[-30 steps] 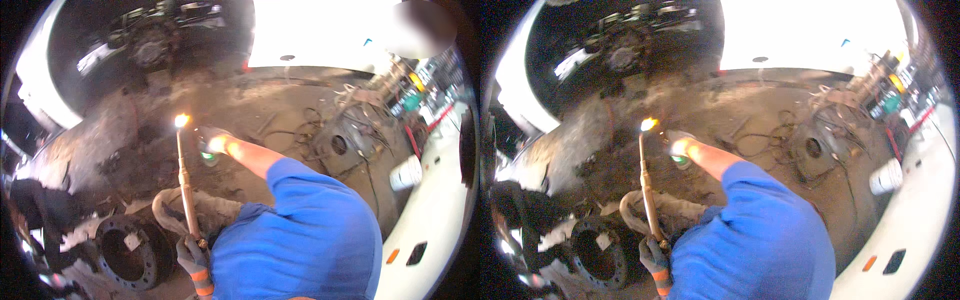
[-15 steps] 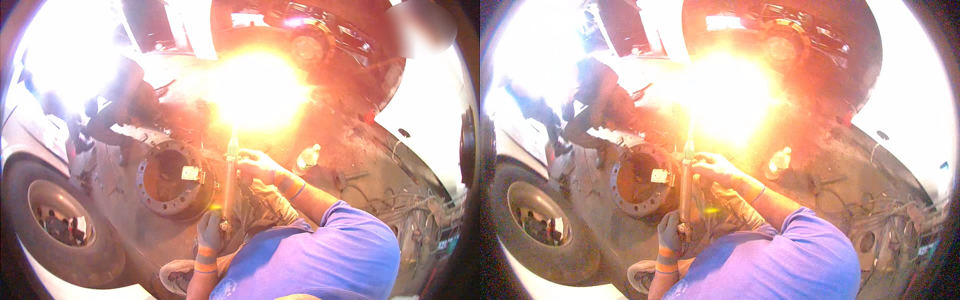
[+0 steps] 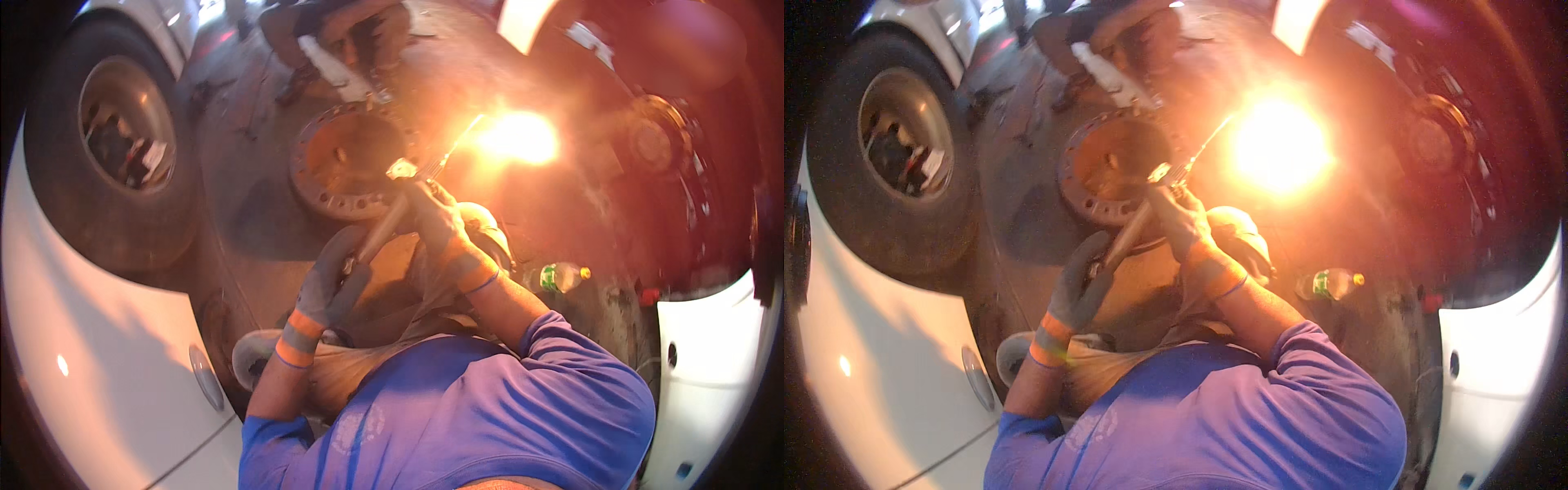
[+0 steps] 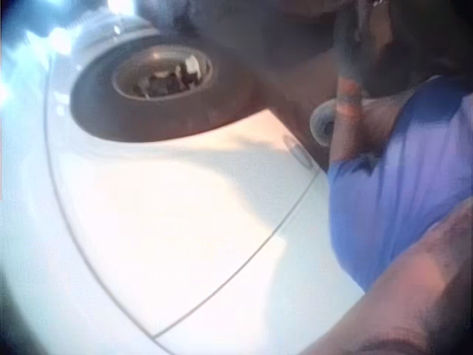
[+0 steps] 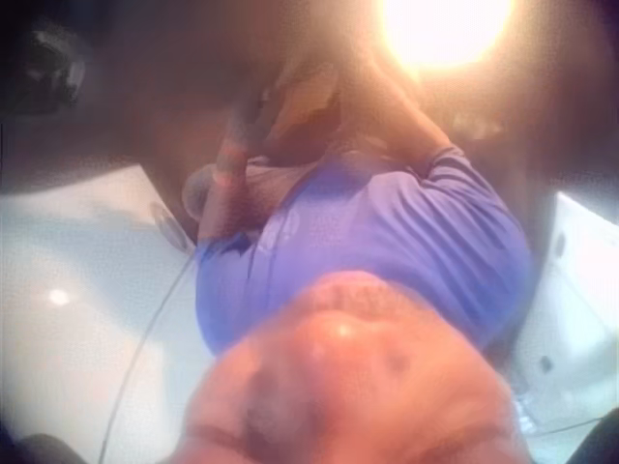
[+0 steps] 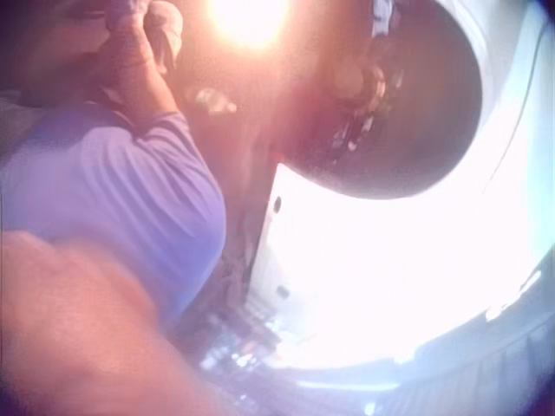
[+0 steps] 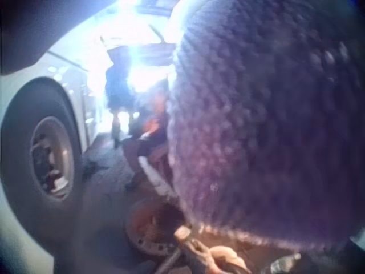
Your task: The person sits on the floor and uses a welding torch to attach a small metal plate to a large circular metal component. They adjust the torch and feed a welding rod into the joint, creating bright sparks and molten metal.
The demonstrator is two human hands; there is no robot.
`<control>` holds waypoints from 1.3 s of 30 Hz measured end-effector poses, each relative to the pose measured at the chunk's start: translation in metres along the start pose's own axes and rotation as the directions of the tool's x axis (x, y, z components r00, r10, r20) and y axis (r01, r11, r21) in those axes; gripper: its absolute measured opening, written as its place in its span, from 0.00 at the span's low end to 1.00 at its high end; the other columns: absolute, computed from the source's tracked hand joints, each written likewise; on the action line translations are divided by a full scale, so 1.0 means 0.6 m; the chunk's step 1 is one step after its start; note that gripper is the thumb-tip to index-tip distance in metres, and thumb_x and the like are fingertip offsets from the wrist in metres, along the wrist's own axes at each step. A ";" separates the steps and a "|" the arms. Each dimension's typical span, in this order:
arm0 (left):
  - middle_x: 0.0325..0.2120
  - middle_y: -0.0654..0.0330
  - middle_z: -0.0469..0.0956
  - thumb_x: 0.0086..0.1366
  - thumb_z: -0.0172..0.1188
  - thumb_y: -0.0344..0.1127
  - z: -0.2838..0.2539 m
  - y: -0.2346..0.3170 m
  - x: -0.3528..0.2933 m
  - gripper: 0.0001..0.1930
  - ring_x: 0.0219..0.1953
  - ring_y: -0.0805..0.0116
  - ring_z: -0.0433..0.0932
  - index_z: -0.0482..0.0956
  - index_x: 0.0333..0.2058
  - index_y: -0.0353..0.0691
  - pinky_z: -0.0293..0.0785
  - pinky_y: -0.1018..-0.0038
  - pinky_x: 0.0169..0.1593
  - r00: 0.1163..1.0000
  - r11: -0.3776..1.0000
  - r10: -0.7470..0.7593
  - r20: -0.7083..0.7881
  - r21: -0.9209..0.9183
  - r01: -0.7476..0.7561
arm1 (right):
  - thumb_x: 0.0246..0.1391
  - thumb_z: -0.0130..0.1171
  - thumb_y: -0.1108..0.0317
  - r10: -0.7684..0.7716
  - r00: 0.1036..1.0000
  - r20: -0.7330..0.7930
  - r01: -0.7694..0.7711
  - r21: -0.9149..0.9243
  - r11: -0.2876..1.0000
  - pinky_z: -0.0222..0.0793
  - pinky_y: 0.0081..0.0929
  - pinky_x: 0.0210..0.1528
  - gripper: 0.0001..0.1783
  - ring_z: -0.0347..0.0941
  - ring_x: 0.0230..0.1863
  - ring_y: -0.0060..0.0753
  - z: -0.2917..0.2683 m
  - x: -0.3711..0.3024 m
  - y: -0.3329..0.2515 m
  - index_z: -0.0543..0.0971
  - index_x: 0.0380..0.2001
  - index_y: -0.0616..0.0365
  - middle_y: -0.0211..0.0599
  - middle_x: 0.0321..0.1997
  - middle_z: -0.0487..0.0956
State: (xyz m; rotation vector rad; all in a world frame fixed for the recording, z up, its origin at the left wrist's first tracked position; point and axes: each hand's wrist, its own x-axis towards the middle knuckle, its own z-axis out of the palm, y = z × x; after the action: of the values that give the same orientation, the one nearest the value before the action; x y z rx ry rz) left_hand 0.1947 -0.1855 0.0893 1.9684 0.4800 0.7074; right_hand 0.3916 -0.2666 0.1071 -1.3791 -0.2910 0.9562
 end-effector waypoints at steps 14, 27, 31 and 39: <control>0.38 0.62 0.77 0.68 0.52 0.39 -0.073 -0.039 -0.050 0.15 0.30 0.80 0.77 0.72 0.52 0.43 0.68 0.86 0.24 0.743 0.598 -0.668 -0.037 -0.620 0.507 | 0.57 0.48 0.46 0.127 0.985 0.120 -0.016 -0.664 0.747 0.73 0.34 0.37 0.26 0.75 0.33 0.37 0.081 0.184 0.173 0.72 0.49 0.53 0.39 0.40 0.77; 0.28 0.58 0.80 0.68 0.52 0.33 -0.056 -0.035 -0.047 0.13 0.26 0.81 0.76 0.71 0.49 0.40 0.71 0.87 0.23 0.692 0.640 -0.702 -0.169 -0.575 0.509 | 0.52 0.49 0.59 -0.074 0.954 0.291 0.298 -0.948 0.113 0.67 0.40 0.50 0.18 0.69 0.51 0.41 0.209 0.332 0.260 0.74 0.46 0.47 0.38 0.47 0.72; 0.26 0.56 0.79 0.68 0.50 0.35 -0.043 -0.035 -0.033 0.12 0.23 0.79 0.76 0.71 0.48 0.40 0.70 0.87 0.21 0.739 0.676 -0.663 -0.121 -0.521 0.521 | 0.49 0.53 0.57 -0.087 0.974 0.207 0.225 -0.904 0.364 0.68 0.38 0.49 0.19 0.70 0.51 0.42 0.189 0.288 0.210 0.74 0.45 0.50 0.39 0.47 0.73; 0.22 0.66 0.71 0.68 0.50 0.32 0.015 0.013 -0.013 0.08 0.20 0.85 0.65 0.73 0.43 0.38 0.64 0.89 0.19 0.811 0.786 -0.565 -0.154 -0.398 0.473 | 0.51 0.56 0.62 -0.053 0.694 0.718 0.492 -0.421 0.762 0.71 0.37 0.41 0.10 0.76 0.39 0.46 -0.043 -0.032 0.020 0.79 0.34 0.54 0.44 0.34 0.79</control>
State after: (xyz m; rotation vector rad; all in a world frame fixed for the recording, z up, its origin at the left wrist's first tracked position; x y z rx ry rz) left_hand 0.1950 -0.1997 0.0909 1.3190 0.9602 0.6385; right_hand 0.3926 -0.2992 0.0973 -1.4122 -1.4456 1.1147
